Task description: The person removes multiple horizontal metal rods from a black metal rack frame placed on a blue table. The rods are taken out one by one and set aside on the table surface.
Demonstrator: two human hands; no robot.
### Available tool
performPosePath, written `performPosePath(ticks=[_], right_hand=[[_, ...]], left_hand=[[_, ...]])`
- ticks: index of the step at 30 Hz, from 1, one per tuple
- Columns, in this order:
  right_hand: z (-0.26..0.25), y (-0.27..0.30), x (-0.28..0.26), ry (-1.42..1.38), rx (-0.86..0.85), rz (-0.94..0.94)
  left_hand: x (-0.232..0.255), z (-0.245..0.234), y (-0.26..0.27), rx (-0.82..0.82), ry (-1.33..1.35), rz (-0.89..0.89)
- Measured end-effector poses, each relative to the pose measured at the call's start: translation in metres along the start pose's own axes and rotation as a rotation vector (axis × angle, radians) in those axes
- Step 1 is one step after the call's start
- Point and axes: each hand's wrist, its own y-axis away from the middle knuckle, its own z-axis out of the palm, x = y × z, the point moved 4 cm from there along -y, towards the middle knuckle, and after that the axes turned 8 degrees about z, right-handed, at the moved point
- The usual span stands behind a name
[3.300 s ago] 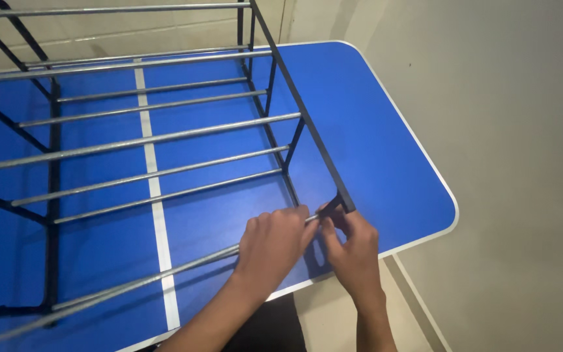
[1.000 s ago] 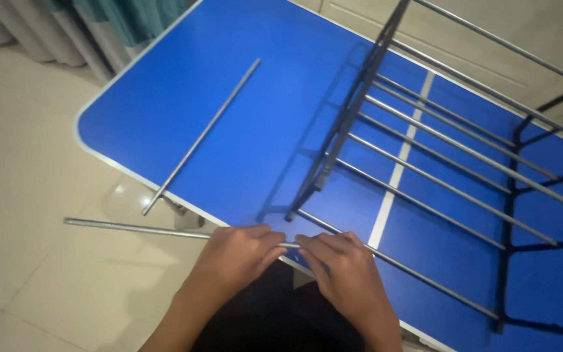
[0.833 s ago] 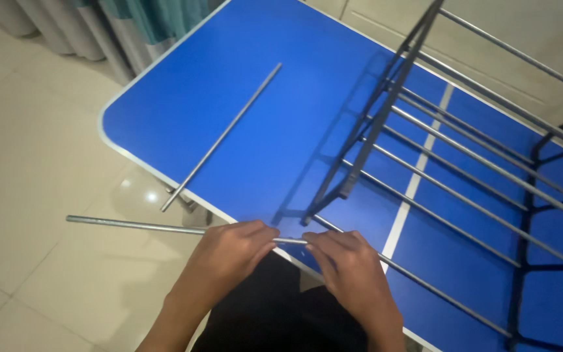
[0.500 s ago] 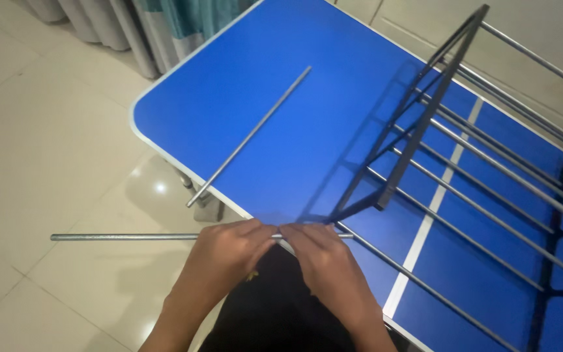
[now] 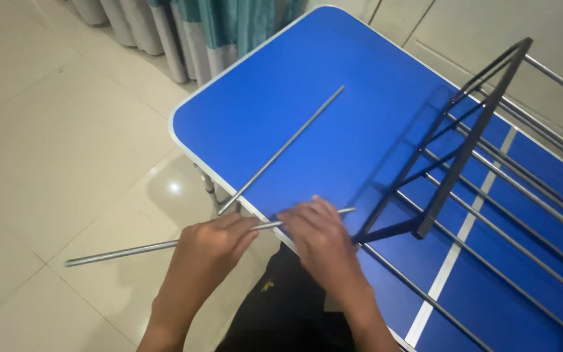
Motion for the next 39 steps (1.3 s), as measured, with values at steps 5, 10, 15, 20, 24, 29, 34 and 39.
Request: performPosePath(ticks=[5,10,15,20,24,29,34,39], right_hand=[[-0.007,-0.008,0.012,0.026,0.064,0.111],[0.000,-0.014,0.004,0.012,0.072,0.068],[-0.003,-0.026,0.024,0.123,0.122,0.141],[-0.012,-0.027,0.033,0.114,0.244,0.222],[-0.010,-0.021,0.031,0.127,0.300,0.264],[-0.003,-0.017,0.036,0.029,0.227,0.333],[0.004,-0.019,0.041,-0.008,0.200,0.360],[0.010,-0.020,0.040,-0.042,0.172,0.355]], left_hand=[[-0.011,-0.004,-0.001,0.045,0.021,-0.026],[-0.009,0.009,-0.012,0.035,0.105,-0.041],[-0.018,0.009,-0.018,0.006,0.132,-0.141],[-0.020,0.018,-0.025,0.075,0.213,-0.151],[-0.027,0.040,-0.038,0.110,0.238,-0.184],[-0.036,0.066,-0.052,0.125,0.142,-0.250],[-0.038,0.083,-0.059,0.154,0.097,-0.243],[-0.039,0.097,-0.063,0.160,-0.057,-0.235]])
